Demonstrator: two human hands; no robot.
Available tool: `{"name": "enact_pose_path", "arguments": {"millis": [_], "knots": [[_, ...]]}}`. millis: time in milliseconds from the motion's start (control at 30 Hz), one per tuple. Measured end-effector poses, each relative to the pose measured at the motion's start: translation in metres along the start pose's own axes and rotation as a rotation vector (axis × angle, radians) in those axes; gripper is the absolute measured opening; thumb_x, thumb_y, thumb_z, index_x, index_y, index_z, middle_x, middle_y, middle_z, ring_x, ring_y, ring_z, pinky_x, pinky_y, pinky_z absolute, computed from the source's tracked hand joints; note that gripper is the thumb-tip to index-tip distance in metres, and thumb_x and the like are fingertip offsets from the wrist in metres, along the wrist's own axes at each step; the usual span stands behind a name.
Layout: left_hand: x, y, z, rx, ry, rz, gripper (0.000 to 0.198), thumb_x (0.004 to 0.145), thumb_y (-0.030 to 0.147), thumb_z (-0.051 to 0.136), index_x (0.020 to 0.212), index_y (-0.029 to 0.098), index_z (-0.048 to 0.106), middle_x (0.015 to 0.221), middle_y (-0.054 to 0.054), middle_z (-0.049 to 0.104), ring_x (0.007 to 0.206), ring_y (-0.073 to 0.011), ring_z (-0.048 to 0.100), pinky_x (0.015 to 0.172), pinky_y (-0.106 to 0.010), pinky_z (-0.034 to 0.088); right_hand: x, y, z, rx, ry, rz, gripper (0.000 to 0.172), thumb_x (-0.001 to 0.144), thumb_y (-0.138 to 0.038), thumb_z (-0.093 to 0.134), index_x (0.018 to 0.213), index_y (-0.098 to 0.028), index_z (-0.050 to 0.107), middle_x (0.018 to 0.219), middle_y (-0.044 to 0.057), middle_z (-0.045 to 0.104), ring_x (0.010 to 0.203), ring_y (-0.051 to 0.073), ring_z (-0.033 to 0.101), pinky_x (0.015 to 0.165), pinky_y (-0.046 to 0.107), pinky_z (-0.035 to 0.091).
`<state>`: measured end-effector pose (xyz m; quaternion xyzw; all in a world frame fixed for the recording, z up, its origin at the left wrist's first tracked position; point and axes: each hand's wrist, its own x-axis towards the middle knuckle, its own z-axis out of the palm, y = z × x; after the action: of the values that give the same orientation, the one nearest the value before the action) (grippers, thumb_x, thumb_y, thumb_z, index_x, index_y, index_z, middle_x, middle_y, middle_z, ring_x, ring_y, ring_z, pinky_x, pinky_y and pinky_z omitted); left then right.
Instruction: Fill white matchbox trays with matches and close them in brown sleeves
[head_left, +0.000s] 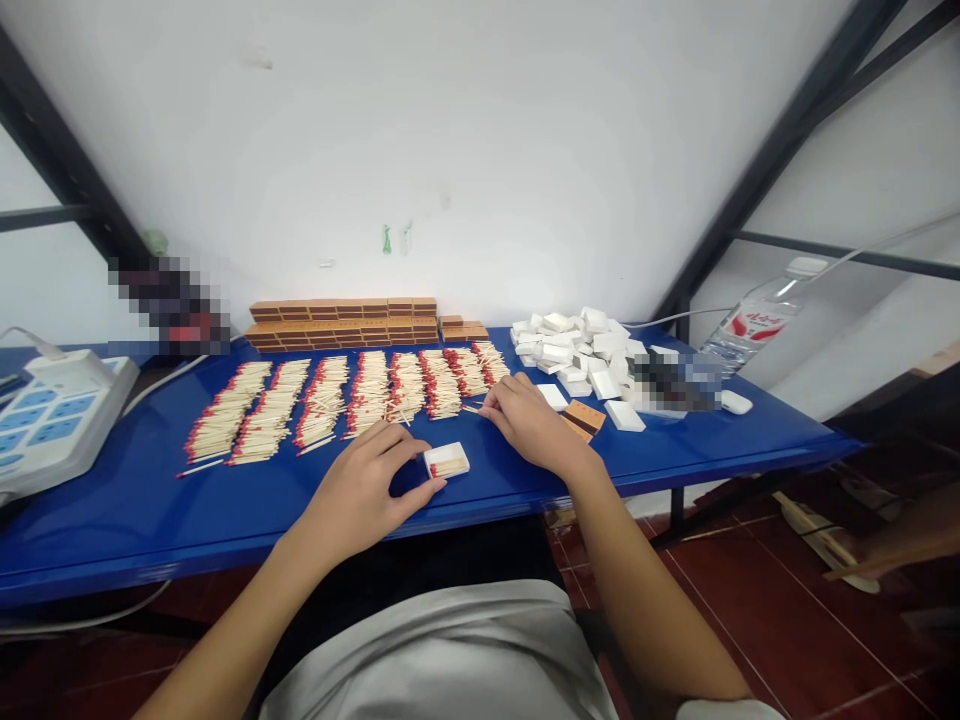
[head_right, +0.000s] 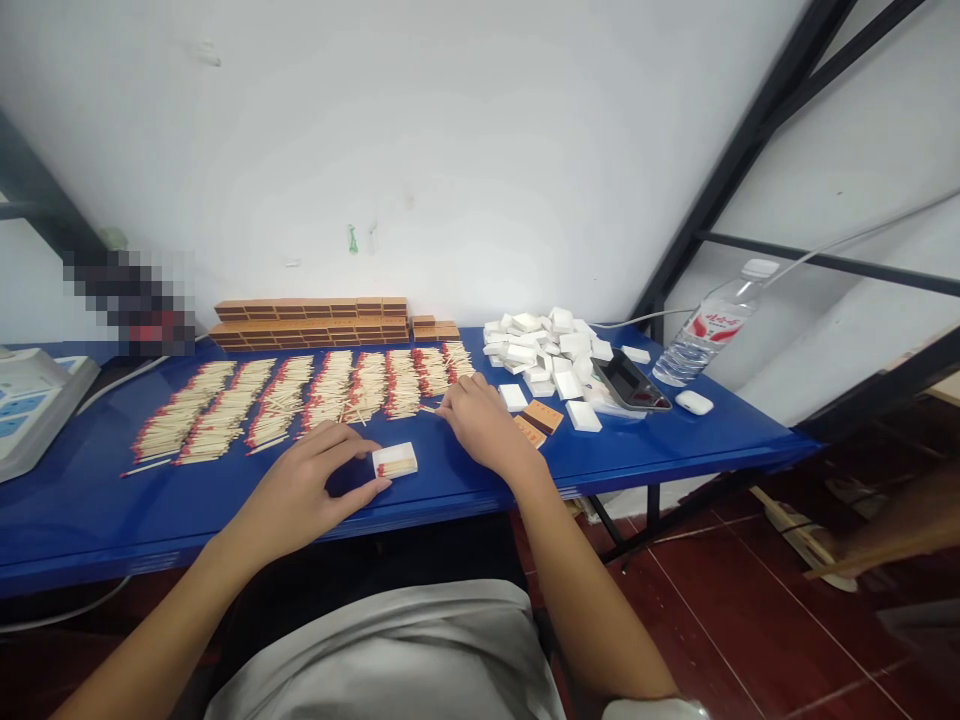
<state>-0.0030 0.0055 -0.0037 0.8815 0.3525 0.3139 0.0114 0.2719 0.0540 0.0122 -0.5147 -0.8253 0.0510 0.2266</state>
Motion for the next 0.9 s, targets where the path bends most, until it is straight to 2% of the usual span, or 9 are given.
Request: {"name": "enact_pose_path", "arguments": {"millis": [200,400,567,767,900], "knots": [[0.0,0.0,0.001,0.018,-0.007,-0.007,0.022,0.103,0.039,0.07,0.114,0.02,0.07,0.105,-0.008,0.07,0.1,-0.0257,0.067,0.091,-0.042,0.056,-0.013,-0.026,-0.02,0.229,-0.122,-0.105,0.019,0.111,-0.026,0.052,0.093,-0.022,0.057,0.103,0.007,0.063,0.107,0.025,0.054,0.092,0.039,0.047],[0.001,0.0,0.001,0.009,-0.003,0.007,0.022,0.102,0.038,0.071,0.114,0.02,0.07,0.104,-0.007,0.07,0.099,-0.0253,0.067,0.09,-0.041,0.055,-0.018,-0.045,-0.015,0.036,-0.113,-0.248,0.019,0.11,-0.019,0.056,0.091,-0.021,0.058,0.102,0.008,0.063,0.102,0.025,0.054,0.09,0.039,0.047],[0.001,0.0,0.001,0.005,-0.001,0.013,0.022,0.102,0.037,0.072,0.113,0.018,0.07,0.103,-0.007,0.069,0.097,-0.0249,0.066,0.088,-0.041,0.054,-0.017,-0.048,-0.01,-0.033,-0.117,-0.307,0.012,0.106,-0.014,0.061,0.095,-0.019,0.063,0.105,0.009,0.065,0.104,0.026,0.055,0.091,0.039,0.047],[0.001,0.001,0.0,-0.015,0.001,0.002,0.021,0.101,0.037,0.073,0.114,0.02,0.072,0.103,-0.007,0.07,0.097,-0.0252,0.067,0.086,-0.04,0.055,-0.017,-0.045,-0.012,0.151,-0.143,-0.275,0.012,0.107,-0.015,0.06,0.097,-0.02,0.064,0.107,0.007,0.066,0.109,0.025,0.056,0.092,0.037,0.048],[0.001,0.001,0.0,-0.01,0.004,0.002,0.022,0.101,0.037,0.072,0.115,0.02,0.071,0.103,-0.008,0.07,0.098,-0.0257,0.067,0.089,-0.042,0.056,-0.013,-0.037,-0.01,0.222,-0.095,-0.255,0.012,0.107,-0.022,0.062,0.096,-0.021,0.064,0.104,0.006,0.067,0.108,0.024,0.059,0.093,0.037,0.049]]}}
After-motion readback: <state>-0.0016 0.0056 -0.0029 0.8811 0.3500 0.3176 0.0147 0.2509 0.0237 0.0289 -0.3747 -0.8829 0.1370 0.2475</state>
